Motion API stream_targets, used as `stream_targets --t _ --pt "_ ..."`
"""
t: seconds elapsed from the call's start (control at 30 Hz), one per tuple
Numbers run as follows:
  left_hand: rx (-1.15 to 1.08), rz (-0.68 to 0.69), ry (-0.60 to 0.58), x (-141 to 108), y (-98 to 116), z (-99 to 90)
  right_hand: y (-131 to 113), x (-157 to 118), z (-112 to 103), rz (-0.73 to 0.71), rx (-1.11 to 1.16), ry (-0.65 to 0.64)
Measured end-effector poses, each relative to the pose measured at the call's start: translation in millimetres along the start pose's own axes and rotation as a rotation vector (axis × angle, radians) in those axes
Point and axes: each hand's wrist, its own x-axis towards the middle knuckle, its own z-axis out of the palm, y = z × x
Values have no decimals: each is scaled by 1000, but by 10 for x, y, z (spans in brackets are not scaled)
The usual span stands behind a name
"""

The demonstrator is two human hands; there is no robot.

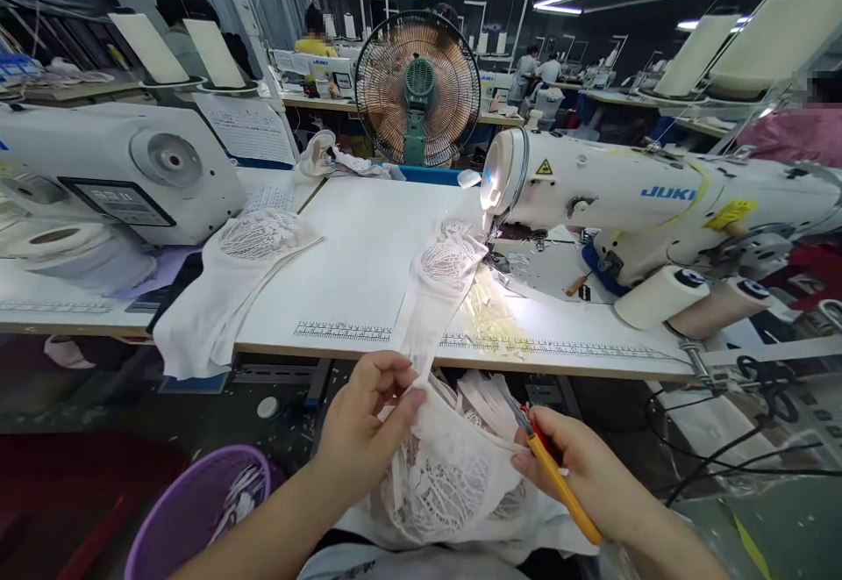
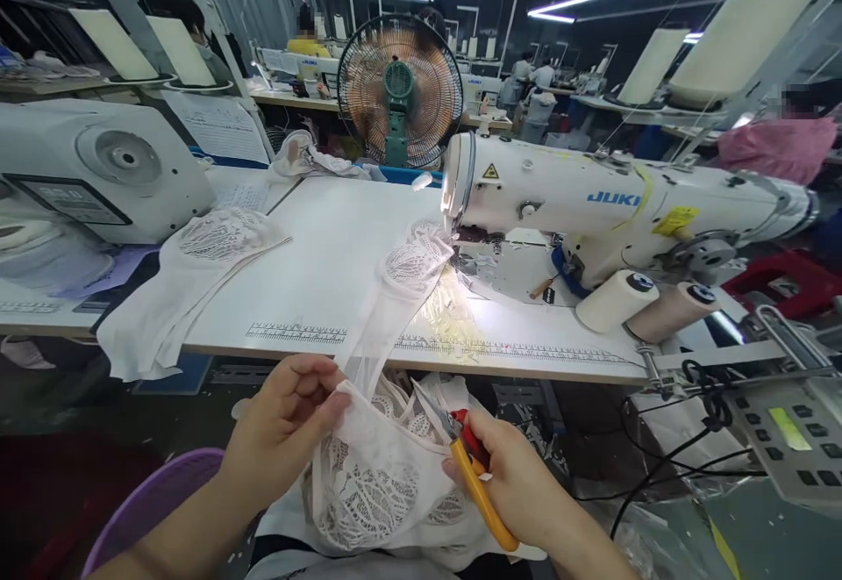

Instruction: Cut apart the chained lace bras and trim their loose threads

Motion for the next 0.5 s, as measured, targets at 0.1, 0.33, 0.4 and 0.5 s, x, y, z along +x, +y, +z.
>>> stream_targets --t 0.1,0.33,0.4,0.5 --pt "62 47 22 -4 -15 42 21 -16 -5 24 25 11" --pt "-36 74 3 -74 -152 59 67 -34 13 -9 43 29" --pt "-51 55 8 -83 -175 50 72 -33 17 -19 17 41" --pt "-74 -21 4 -74 -173 25 35 -32 5 -38 -59 62"
